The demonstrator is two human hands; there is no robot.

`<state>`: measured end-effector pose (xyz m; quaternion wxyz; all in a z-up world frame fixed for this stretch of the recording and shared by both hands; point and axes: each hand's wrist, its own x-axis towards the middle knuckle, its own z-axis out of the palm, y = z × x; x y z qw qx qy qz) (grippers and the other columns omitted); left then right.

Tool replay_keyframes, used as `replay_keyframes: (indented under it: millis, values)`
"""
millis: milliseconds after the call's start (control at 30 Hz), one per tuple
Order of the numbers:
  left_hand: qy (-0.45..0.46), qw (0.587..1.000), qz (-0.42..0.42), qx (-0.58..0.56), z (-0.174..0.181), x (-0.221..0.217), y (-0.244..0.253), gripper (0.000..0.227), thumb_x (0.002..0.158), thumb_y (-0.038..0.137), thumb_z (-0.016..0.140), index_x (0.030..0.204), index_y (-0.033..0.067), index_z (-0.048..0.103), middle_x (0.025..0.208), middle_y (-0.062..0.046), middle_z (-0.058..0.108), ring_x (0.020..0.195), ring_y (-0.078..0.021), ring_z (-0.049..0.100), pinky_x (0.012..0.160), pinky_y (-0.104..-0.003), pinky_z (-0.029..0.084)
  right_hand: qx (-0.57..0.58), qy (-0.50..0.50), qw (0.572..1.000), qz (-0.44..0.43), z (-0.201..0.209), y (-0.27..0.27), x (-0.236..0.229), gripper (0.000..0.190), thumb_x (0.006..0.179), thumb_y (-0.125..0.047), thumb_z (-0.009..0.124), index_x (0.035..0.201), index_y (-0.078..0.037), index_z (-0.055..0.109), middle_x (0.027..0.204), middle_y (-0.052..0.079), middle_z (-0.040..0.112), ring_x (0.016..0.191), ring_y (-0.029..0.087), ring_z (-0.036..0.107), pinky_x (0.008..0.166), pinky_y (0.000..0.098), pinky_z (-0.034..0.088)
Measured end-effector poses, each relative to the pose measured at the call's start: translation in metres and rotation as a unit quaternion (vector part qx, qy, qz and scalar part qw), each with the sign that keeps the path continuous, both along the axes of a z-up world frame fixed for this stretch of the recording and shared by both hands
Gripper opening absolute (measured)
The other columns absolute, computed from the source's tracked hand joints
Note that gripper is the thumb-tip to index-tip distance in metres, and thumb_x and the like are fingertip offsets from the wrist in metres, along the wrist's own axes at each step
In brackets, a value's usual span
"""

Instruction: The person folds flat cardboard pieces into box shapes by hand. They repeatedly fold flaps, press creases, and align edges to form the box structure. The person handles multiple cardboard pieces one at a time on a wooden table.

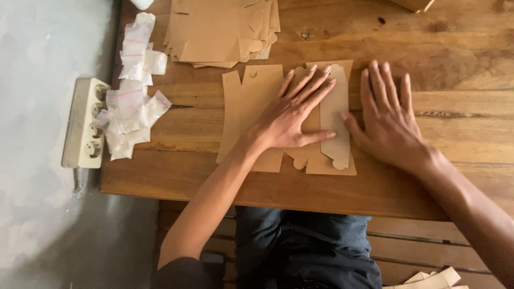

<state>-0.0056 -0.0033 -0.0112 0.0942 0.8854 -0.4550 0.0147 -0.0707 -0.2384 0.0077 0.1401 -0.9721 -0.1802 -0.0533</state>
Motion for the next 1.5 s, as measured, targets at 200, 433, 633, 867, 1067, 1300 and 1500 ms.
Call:
replay_keyframes:
  millis: [200,433,633,867,1067,1300,1500]
  values:
    - [0.016,1.0,-0.002,-0.014,-0.001,0.002,-0.001,0.106,0.095,0.085,0.041,0.167,0.0122,0.015,0.175,-0.008,0.008,0.163,-0.0278,0.002,0.133,-0.053,-0.002,0.013,-0.04,0.999,0.006,0.004,0.007,-0.05,0.08,0.103,-0.041,0.044,0.158,0.015,0.027,0.167,0.033,0.022,0.157,0.043,0.018,0.126,0.0601,0.006]
    - [0.015,1.0,-0.001,-0.024,0.001,0.0,-0.001,0.105,0.096,0.084,0.045,0.167,0.0113,0.018,0.174,-0.008,0.01,0.163,-0.0288,0.006,0.133,-0.054,0.001,0.035,-0.037,0.998,0.033,0.004,-0.001,-0.03,0.081,0.106,-0.042,0.042,0.16,0.014,0.021,0.168,0.034,0.017,0.158,0.043,0.015,0.127,0.0595,0.003]
    - [0.028,0.999,-0.001,-0.028,0.002,-0.001,-0.001,0.104,0.096,0.082,0.047,0.166,0.0112,0.018,0.174,-0.008,0.012,0.163,-0.029,0.005,0.133,-0.055,0.001,0.016,0.03,0.999,-0.001,-0.003,-0.005,0.014,0.087,0.107,-0.055,0.026,0.161,0.011,0.011,0.17,0.029,0.006,0.158,0.038,0.005,0.123,0.0602,-0.007]
    - [0.028,0.999,0.0,-0.026,0.003,-0.001,-0.001,0.103,0.096,0.083,0.044,0.167,0.0141,0.016,0.175,-0.009,0.011,0.164,-0.0282,0.005,0.134,-0.054,0.001,0.033,0.037,0.999,-0.023,-0.006,-0.004,0.06,0.085,0.107,-0.05,0.03,0.16,0.015,0.014,0.168,0.033,0.006,0.156,0.044,0.002,0.117,0.0719,-0.003]
    - [0.033,0.999,0.0,-0.022,0.004,0.001,-0.001,0.104,0.095,0.082,0.046,0.167,0.012,0.017,0.174,-0.009,0.011,0.163,-0.0277,0.004,0.134,-0.054,-0.001,0.035,0.043,0.997,-0.055,-0.007,0.002,0.073,0.089,0.108,-0.056,0.024,0.16,0.016,0.014,0.168,0.034,0.009,0.156,0.043,0.002,0.118,0.069,-0.004]
    - [0.024,0.999,-0.007,-0.024,0.005,0.003,0.0,0.106,0.093,0.085,0.043,0.167,0.0129,0.02,0.174,-0.007,0.014,0.163,-0.0267,0.007,0.134,-0.052,0.0,0.04,-0.005,0.999,-0.037,-0.011,0.01,0.031,0.071,0.11,-0.033,0.031,0.16,0.017,0.022,0.166,0.037,0.013,0.155,0.05,0.008,0.12,0.0696,0.003]
    - [0.014,1.0,-0.01,-0.003,0.001,0.006,0.001,0.111,0.09,0.09,0.045,0.167,0.0135,0.019,0.174,-0.006,0.013,0.163,-0.0257,0.007,0.133,-0.051,0.0,0.037,-0.01,0.999,-0.018,-0.006,0.016,-0.022,0.071,0.11,-0.036,0.028,0.16,0.014,0.022,0.168,0.034,0.015,0.157,0.045,0.009,0.125,0.0613,0.0]
